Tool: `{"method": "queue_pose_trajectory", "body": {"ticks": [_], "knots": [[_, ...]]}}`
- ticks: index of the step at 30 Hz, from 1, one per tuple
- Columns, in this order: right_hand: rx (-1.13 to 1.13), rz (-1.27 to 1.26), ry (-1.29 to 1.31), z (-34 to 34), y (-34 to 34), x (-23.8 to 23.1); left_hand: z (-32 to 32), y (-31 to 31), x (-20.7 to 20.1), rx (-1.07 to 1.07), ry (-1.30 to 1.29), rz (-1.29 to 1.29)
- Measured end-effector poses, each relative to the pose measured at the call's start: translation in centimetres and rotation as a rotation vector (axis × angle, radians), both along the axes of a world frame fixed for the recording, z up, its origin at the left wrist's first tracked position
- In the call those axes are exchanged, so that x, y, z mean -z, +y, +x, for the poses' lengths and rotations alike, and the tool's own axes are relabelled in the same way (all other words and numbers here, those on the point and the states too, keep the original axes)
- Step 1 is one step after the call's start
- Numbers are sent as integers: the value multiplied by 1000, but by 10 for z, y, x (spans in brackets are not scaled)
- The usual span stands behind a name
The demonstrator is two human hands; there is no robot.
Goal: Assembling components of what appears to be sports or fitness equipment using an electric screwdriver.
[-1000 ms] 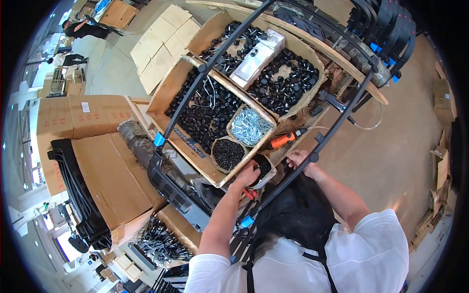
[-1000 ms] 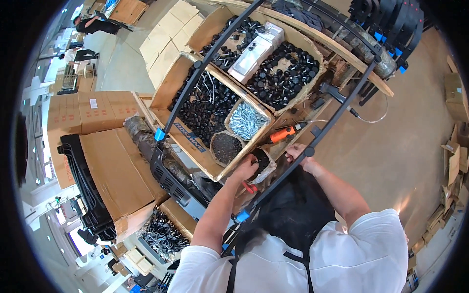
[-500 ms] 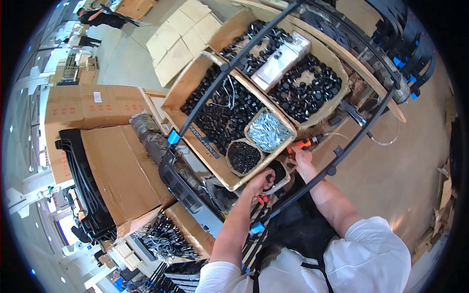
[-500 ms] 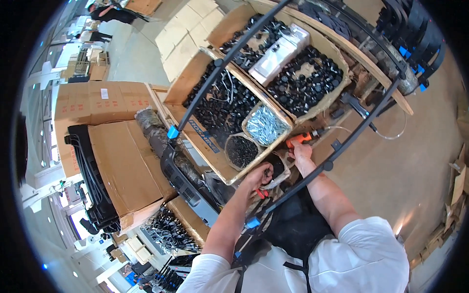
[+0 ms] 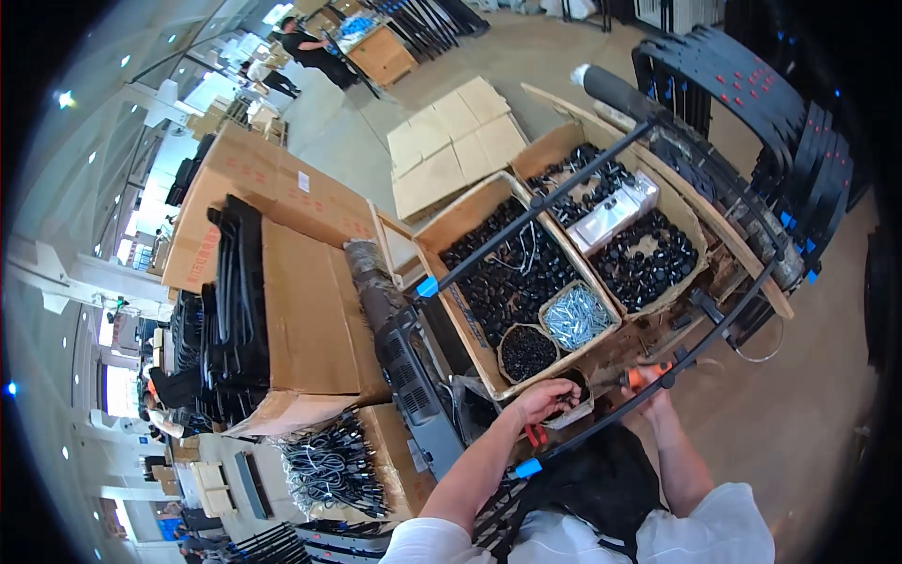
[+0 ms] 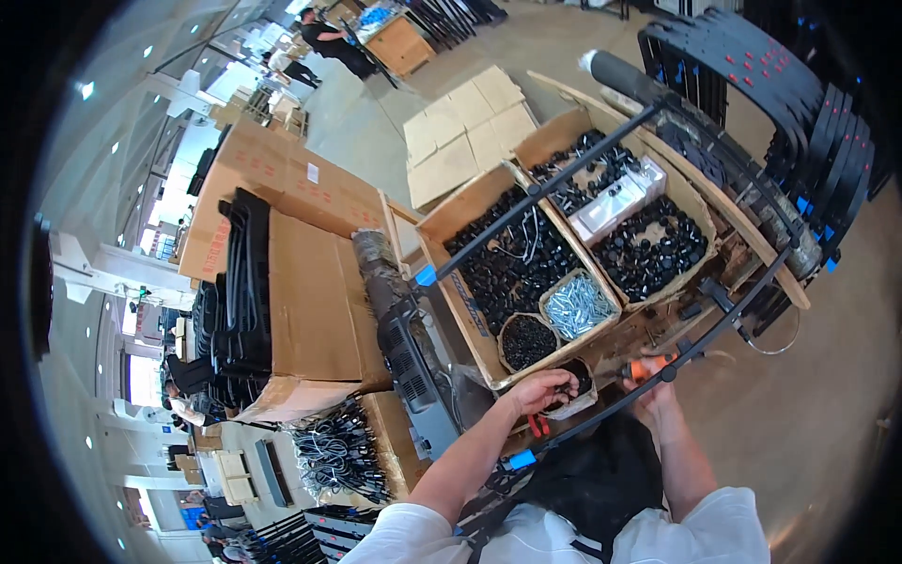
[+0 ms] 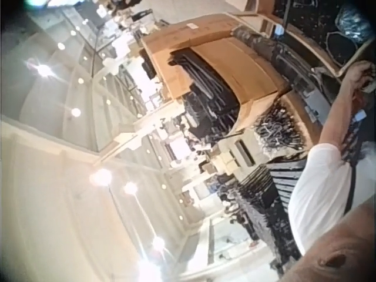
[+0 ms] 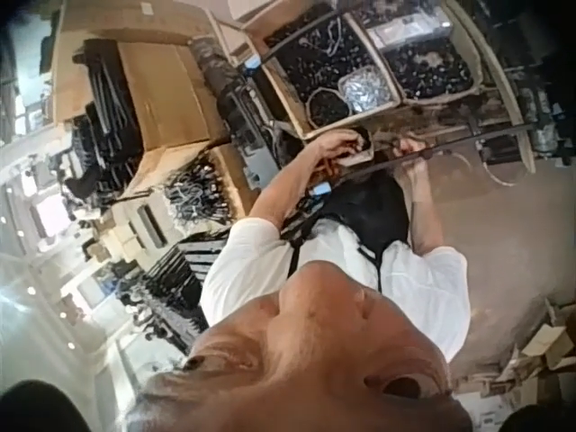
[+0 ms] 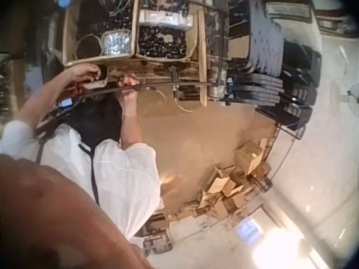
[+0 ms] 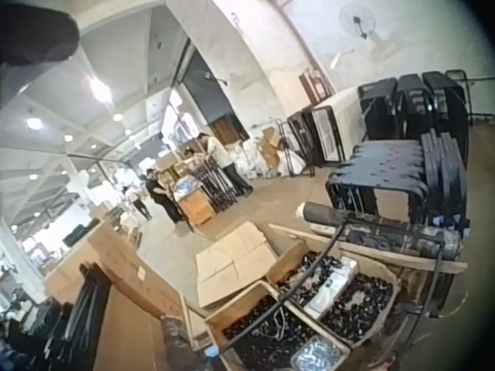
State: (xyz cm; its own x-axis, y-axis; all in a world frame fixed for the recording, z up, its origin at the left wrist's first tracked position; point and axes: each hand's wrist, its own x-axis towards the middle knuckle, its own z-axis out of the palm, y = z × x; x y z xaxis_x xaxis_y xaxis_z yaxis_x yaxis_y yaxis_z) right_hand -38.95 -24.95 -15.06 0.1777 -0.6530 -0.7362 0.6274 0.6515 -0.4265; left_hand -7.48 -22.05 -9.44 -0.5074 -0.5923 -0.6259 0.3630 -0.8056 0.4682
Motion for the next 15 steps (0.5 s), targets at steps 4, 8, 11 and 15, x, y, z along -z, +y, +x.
{"method": "queue_pose_trajectory", "body": {"ticks": [4,8,11,15], "knots": [[3,-131,31,-36,68,19,-8,5,-19,57,-168,-129],[-18,-243,280,-35,105,-115,-3,20,-25,-2,-263,-143],[-77,-455,409,-42,115,-181,-5,25,-42,-73,-250,-117],[-206,-906,457,-29,98,-246,-4,40,-69,-233,-205,-124]]}}
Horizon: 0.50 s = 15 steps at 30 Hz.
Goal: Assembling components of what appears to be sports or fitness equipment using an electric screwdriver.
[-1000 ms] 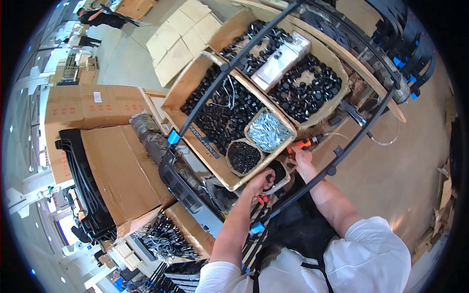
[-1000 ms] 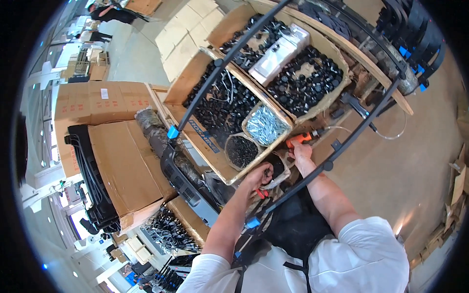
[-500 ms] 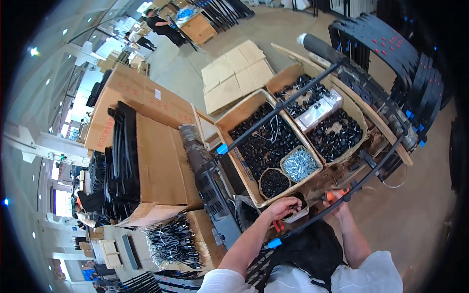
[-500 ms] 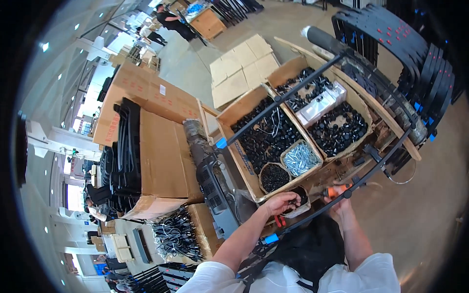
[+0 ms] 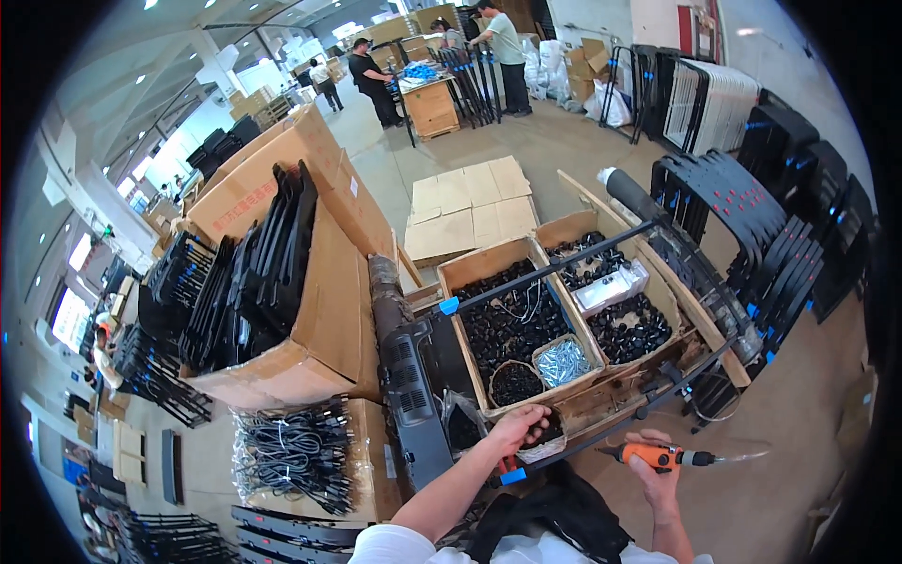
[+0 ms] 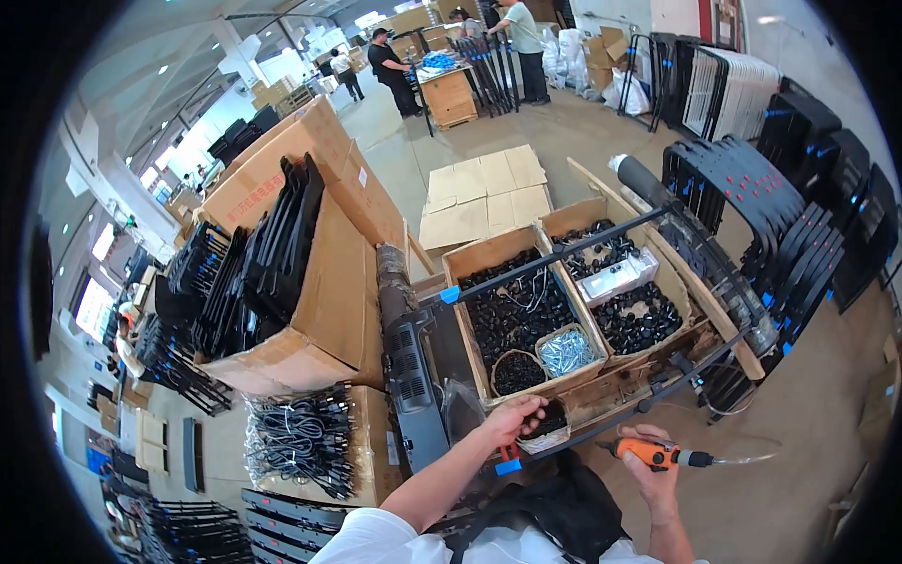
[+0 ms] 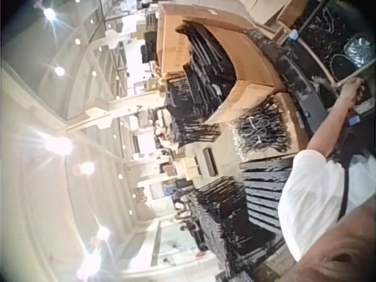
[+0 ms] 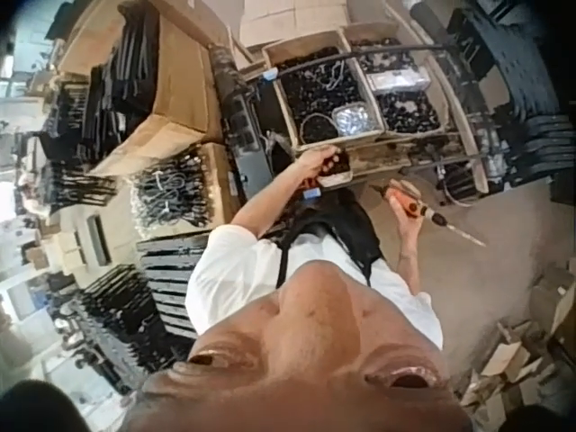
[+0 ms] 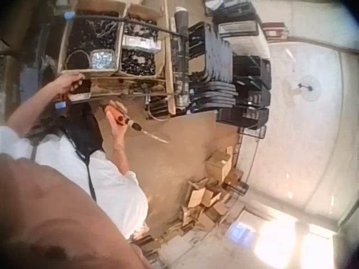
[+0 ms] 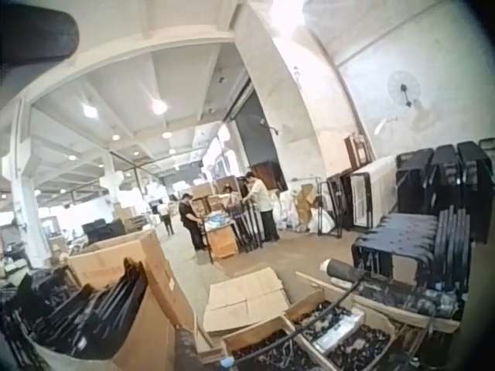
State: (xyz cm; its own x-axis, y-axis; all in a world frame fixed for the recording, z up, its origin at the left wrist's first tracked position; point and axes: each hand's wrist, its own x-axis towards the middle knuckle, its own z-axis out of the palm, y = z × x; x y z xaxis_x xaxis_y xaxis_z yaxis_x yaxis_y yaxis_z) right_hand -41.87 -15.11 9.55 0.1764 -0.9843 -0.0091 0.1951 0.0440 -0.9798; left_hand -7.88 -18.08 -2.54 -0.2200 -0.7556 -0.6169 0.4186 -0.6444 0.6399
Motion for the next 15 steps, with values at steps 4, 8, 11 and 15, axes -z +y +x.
{"method": "queue_pose_trajectory", "body": {"ticks": [4,8,11,15], "knots": [[-124,-125,-29,49,-31,-38,-2,12,-21,-182,49,-74],[-247,-301,15,95,-54,-29,-3,28,-41,-405,179,-79],[-371,-384,35,115,-71,-18,1,42,-63,-512,290,-49],[-588,-303,4,155,-72,-35,7,63,-63,-801,381,-65]]}}
